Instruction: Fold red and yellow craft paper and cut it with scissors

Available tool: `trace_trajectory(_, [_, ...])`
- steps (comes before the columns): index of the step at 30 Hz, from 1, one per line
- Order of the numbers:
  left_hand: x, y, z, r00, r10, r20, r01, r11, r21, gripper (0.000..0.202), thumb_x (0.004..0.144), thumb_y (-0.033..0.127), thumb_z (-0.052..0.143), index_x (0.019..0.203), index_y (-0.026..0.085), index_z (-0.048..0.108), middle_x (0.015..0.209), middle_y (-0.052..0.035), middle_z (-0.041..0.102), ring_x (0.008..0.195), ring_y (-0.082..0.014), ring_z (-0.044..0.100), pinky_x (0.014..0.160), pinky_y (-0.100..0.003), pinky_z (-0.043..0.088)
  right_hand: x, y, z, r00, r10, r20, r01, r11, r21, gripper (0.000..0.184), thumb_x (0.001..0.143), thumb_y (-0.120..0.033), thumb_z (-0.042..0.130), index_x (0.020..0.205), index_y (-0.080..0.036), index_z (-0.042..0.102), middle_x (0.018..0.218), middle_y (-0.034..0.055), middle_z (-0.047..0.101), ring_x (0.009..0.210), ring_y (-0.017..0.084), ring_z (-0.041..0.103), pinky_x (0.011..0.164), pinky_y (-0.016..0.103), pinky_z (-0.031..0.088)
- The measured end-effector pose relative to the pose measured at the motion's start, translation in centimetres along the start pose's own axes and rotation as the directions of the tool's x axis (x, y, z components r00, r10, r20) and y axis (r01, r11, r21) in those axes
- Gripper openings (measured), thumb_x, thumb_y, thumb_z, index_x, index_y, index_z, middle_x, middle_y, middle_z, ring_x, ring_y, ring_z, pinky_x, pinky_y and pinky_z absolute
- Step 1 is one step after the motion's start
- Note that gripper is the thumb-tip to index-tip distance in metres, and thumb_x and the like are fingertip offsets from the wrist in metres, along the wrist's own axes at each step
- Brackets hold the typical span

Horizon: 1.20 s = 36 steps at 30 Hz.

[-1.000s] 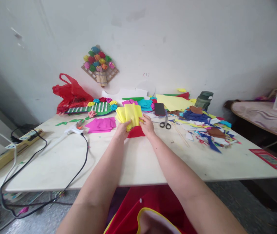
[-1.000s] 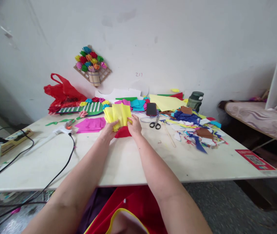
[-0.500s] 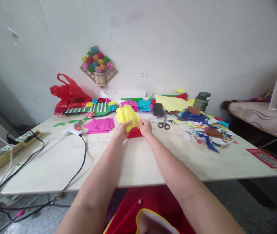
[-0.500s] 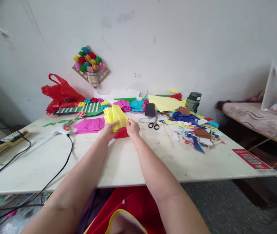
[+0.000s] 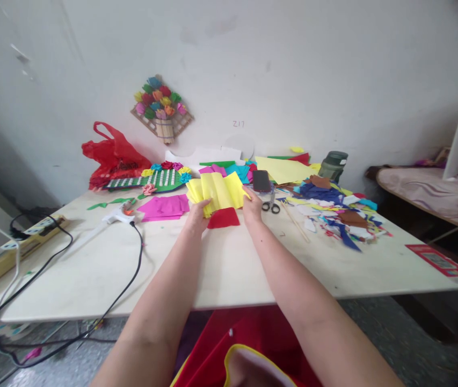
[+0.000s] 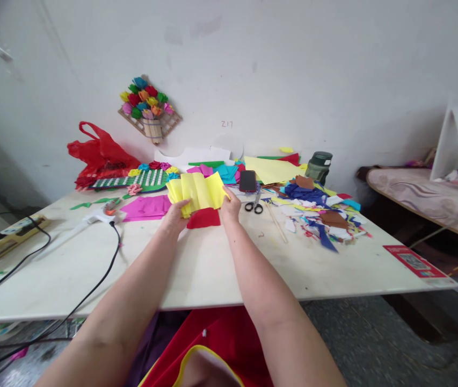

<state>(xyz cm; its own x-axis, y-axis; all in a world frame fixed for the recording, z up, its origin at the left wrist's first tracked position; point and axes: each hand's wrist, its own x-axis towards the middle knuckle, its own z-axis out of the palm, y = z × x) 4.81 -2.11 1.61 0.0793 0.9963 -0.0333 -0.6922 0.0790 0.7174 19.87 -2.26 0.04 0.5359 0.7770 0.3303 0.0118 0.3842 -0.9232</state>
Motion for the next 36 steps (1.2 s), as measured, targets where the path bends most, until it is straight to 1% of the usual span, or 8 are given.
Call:
trace_trajectory(4, [-0.2,0.3,0.1,0.994,-0.079,0.071,0.083,0.995,-0.047,0.043,0.061,0.007,0.056,0.103,0.016,0.055,0.087,-0.0063,0.065,0.085,-0.023,0.064,0.063,-0.029,0.055,0.0,-0.1,0.2,0.994,0.109,0.02,-0.11,0.991,0.072,0.033,0.07,-0.025,0.045,0.092,-0.013,0.068,0.097,0.0081,0.067,0.087,0.02,0.062,0.074,0.035,0.051])
trace_trajectory(8, [-0.8,0.8,0.5,0.982,-0.136,0.129,0.15,0.983,-0.104,0.042,0.063,0.008,0.051,0.104,0.015,0.053,0.089,-0.0073,0.065,0.092,-0.026,0.061,0.07,-0.035,0.055,-0.2,-0.6,0.3,0.977,0.208,0.054,-0.214,0.967,0.138,0.035,0.064,-0.028,0.058,0.094,-0.013,0.066,0.1,0.0093,0.065,0.085,0.021,0.062,0.067,0.032,0.054])
trace_trajectory(13, [-1.4,1.0,0.7,0.968,-0.161,0.191,0.184,0.977,-0.109,0.044,0.063,0.01,0.05,0.107,0.014,0.052,0.093,-0.0107,0.065,0.101,-0.0293,0.058,0.079,-0.041,0.053,-0.5,-0.5,0.5,0.978,0.176,0.109,-0.184,0.98,0.071,0.046,0.057,-0.03,0.067,0.1,-0.012,0.063,0.104,0.0105,0.063,0.089,0.021,0.062,0.069,0.032,0.053])
trace_trajectory(18, [-1.0,0.8,0.4,0.971,-0.158,0.182,0.175,0.981,-0.085,0.047,0.062,0.012,0.052,0.109,0.016,0.051,0.096,-0.0112,0.064,0.1,-0.0294,0.058,0.08,-0.042,0.053,-0.5,-0.1,0.7,0.975,0.168,0.146,-0.175,0.984,0.033,0.047,0.06,-0.024,0.06,0.106,-0.015,0.062,0.105,0.0091,0.063,0.082,0.019,0.063,0.063,0.03,0.054])
trace_trajectory(25, [-0.2,0.7,-0.3,0.979,-0.138,0.149,0.163,0.971,-0.173,0.044,0.063,0.011,0.05,0.107,0.017,0.052,0.092,-0.0071,0.065,0.098,-0.0269,0.059,0.081,-0.038,0.051,-0.4,-0.2,0.4,0.996,0.068,0.059,-0.07,0.997,0.027,0.05,0.062,-0.014,0.046,0.109,-0.015,0.061,0.115,0.0078,0.06,0.095,0.018,0.06,0.078,0.03,0.051])
trace_trajectory(30, [-0.2,0.7,-0.5,0.982,-0.138,0.13,0.158,0.973,-0.167,0.041,0.063,0.012,0.05,0.103,0.018,0.054,0.091,-0.0065,0.065,0.097,-0.025,0.06,0.08,-0.036,0.052,-0.5,-1.0,0.3,0.977,0.212,0.028,-0.214,0.966,0.148,0.049,0.059,-0.011,0.045,0.105,-0.015,0.062,0.093,0.0053,0.067,0.074,0.016,0.063,0.062,0.027,0.053])
trace_trajectory(33, [-0.1,0.8,-0.5,0.982,-0.144,0.122,0.166,0.965,-0.202,0.043,0.062,0.011,0.049,0.104,0.019,0.055,0.09,-0.0054,0.066,0.096,-0.0236,0.06,0.079,-0.035,0.052,-0.3,-1.1,0.1,0.966,0.258,0.034,-0.257,0.932,0.255,0.036,0.058,-0.011,0.047,0.09,-0.013,0.065,0.081,0.0048,0.067,0.065,0.015,0.062,0.056,0.025,0.052])
trace_trajectory(36, [-0.1,0.7,-0.5,0.985,-0.127,0.113,0.15,0.962,-0.227,0.047,0.061,0.01,0.049,0.107,0.019,0.054,0.09,-0.0052,0.066,0.096,-0.0232,0.061,0.079,-0.035,0.052,0.0,-0.9,0.0,0.961,0.273,0.046,-0.271,0.896,0.353,0.027,0.059,-0.011,0.051,0.082,-0.013,0.064,0.078,0.0045,0.067,0.065,0.014,0.062,0.057,0.025,0.051])
